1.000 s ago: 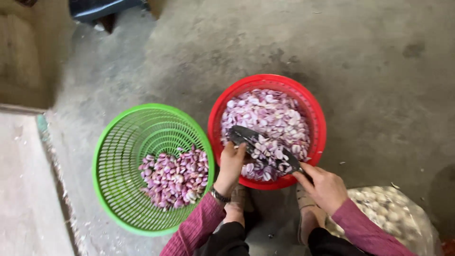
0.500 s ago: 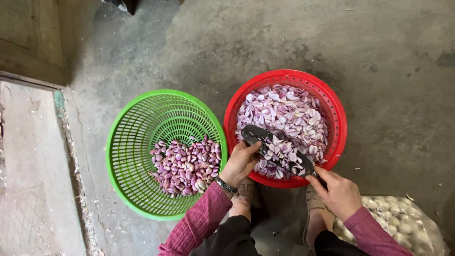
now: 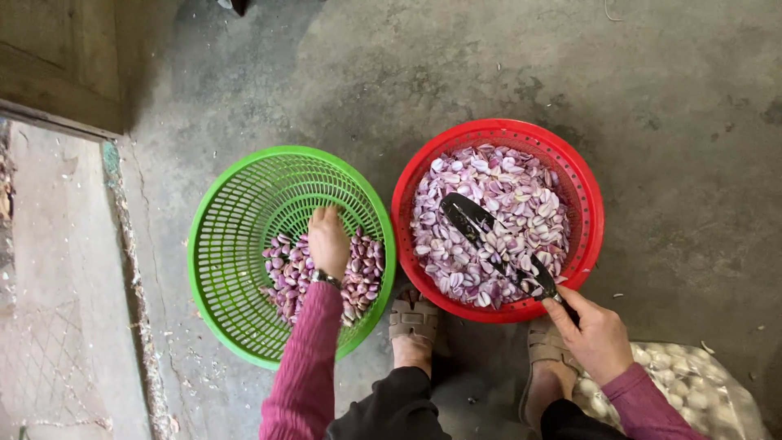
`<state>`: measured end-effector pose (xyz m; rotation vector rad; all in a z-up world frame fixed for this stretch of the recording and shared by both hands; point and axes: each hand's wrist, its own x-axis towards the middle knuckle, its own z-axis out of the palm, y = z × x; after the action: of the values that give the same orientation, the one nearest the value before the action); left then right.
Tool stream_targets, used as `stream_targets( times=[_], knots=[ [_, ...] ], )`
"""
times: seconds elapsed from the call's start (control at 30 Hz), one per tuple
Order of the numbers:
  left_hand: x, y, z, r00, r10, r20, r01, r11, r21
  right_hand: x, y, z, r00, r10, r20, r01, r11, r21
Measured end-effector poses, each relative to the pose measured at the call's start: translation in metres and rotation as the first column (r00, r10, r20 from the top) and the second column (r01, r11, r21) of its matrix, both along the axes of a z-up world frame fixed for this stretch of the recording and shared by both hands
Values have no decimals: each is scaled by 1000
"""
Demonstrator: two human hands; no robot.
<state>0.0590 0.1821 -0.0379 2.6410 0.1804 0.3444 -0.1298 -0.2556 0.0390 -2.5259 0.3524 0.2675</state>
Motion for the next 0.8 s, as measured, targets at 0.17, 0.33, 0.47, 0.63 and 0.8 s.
stream_targets(
  times=[0.17, 0.33, 0.47, 0.63, 0.8],
  knots=[
    [-13, 52, -72, 933, -50, -357, 192, 908, 373, -1, 1, -5, 1000, 11, -20, -11, 1000, 23],
    [-10, 40, -40, 982, -21, -188, 10, 998, -62, -1, 3, -10, 998, 55, 38, -56, 998, 30],
    [-40, -72, 120, 914, -93, -394, -350, 308, -885, 5, 15, 0, 972, 139, 187, -161, 981, 109],
    [-62, -129, 72, 891, -271, -364, -439, -316, -841, 12, 24, 2, 894, 237, 381, -279, 959, 58],
    [-61, -143, 67, 833, -264, -486, -551, -318, -771, 10, 16, 8, 865, 283, 414, -295, 955, -36]
  ],
)
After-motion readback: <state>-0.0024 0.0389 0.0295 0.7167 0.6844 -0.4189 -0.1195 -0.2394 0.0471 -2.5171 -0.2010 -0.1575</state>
